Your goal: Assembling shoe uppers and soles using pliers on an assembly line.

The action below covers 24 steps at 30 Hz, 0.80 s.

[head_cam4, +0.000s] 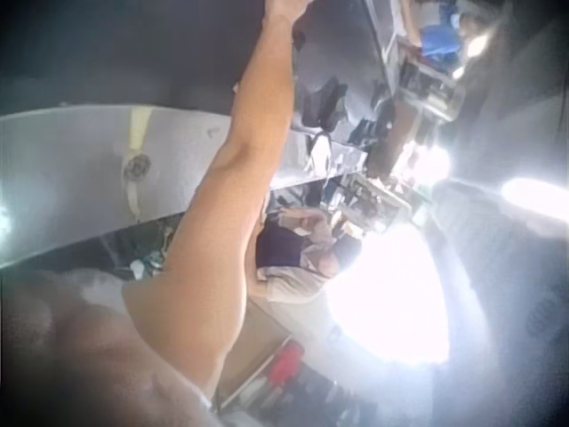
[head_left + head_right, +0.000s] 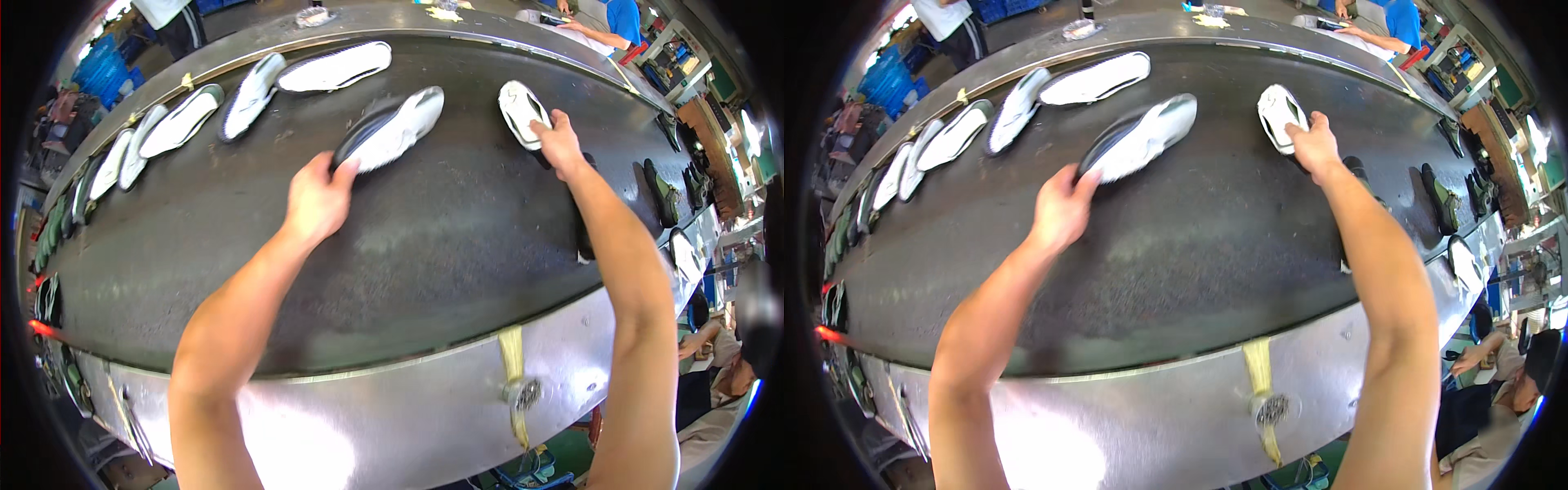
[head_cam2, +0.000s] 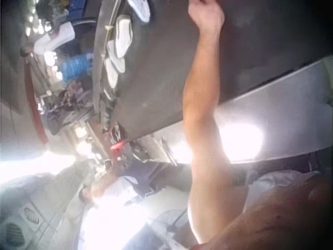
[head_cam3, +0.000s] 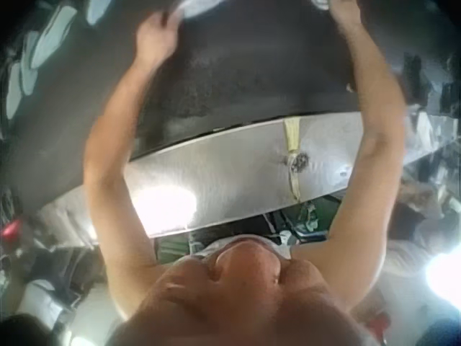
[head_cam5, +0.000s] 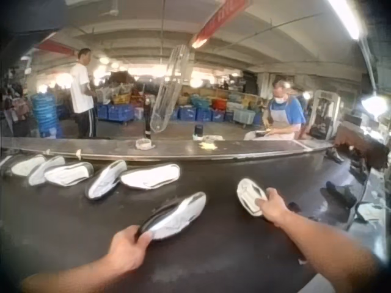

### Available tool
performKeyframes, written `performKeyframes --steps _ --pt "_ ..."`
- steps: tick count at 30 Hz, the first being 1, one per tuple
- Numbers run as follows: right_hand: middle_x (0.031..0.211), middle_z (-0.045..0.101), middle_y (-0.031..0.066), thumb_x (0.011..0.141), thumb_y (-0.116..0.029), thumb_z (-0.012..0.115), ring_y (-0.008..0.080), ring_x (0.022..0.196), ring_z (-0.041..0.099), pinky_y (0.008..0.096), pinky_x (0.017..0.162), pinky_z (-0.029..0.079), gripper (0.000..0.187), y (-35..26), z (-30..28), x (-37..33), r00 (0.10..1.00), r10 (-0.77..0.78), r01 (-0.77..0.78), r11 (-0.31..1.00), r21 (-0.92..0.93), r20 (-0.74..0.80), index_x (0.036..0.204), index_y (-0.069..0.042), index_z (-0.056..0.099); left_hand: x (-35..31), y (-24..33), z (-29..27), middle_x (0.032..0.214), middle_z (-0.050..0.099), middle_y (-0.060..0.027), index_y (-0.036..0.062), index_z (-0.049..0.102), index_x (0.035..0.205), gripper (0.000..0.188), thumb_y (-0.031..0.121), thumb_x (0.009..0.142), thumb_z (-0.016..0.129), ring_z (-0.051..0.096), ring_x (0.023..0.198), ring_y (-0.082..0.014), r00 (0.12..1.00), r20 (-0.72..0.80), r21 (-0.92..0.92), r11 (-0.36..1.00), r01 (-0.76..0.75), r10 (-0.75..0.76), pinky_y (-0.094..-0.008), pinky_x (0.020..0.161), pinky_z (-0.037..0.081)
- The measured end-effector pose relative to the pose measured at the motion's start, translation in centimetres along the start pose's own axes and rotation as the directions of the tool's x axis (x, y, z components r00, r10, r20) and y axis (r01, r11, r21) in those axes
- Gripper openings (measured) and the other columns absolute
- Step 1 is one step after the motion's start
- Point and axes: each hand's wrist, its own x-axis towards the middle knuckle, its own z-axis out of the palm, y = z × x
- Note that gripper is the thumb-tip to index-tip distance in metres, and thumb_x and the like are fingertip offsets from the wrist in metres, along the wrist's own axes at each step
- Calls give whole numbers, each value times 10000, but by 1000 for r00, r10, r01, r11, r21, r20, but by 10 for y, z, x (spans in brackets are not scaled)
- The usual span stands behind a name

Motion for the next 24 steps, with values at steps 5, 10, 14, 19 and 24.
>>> performKeyframes --steps 5,10,14,19,24 --pt "1151 699 86 1027 -240 452 215 961 699 413 778 573 370 -95 -105 -134 787 106 -526 631 571 608 1288 -14 587 -185 -22 -163 767 545 16 -24 620 926 348 319 982 605 449 748 -87 993 16 -133 984 119 -118 -286 648 412" --pt "1280 640 132 996 -156 497 188 1149 623 313 1009 477 440 -128 -173 -335 704 -346 -423 497 758 620 1385 47 528 -397 -66 -256 897 625 4 -45 662 1041 308 253 968 637 498 843 -71 973 -71 -334 925 183 -218 -245 763 422" --pt "1295 631 137 975 -122 521 175 1170 591 308 1029 454 466 -111 -224 -492 541 -372 -538 537 650 754 1406 54 510 -510 -102 -244 1287 589 -135 -38 505 1378 524 234 960 667 550 1145 -175 915 -372 -56 988 147 -157 -344 986 424" --pt "1378 544 156 819 -122 709 333 1246 550 433 1014 458 442 -63 -225 -634 165 -932 665 346 662 322 1227 27 630 -615 -20 -148 1414 477 -98 75 420 1479 690 571 1003 469 513 1216 -259 919 227 -956 108 274 -323 -410 1021 433" --pt "1258 619 143 853 -189 723 296 1208 567 497 975 448 275 30 -196 -700 -48 -880 681 317 660 472 1076 -36 673 -687 -104 -29 907 629 -10 49 646 894 98 121 960 659 551 849 -93 884 -63 -770 587 252 -463 -266 814 437"
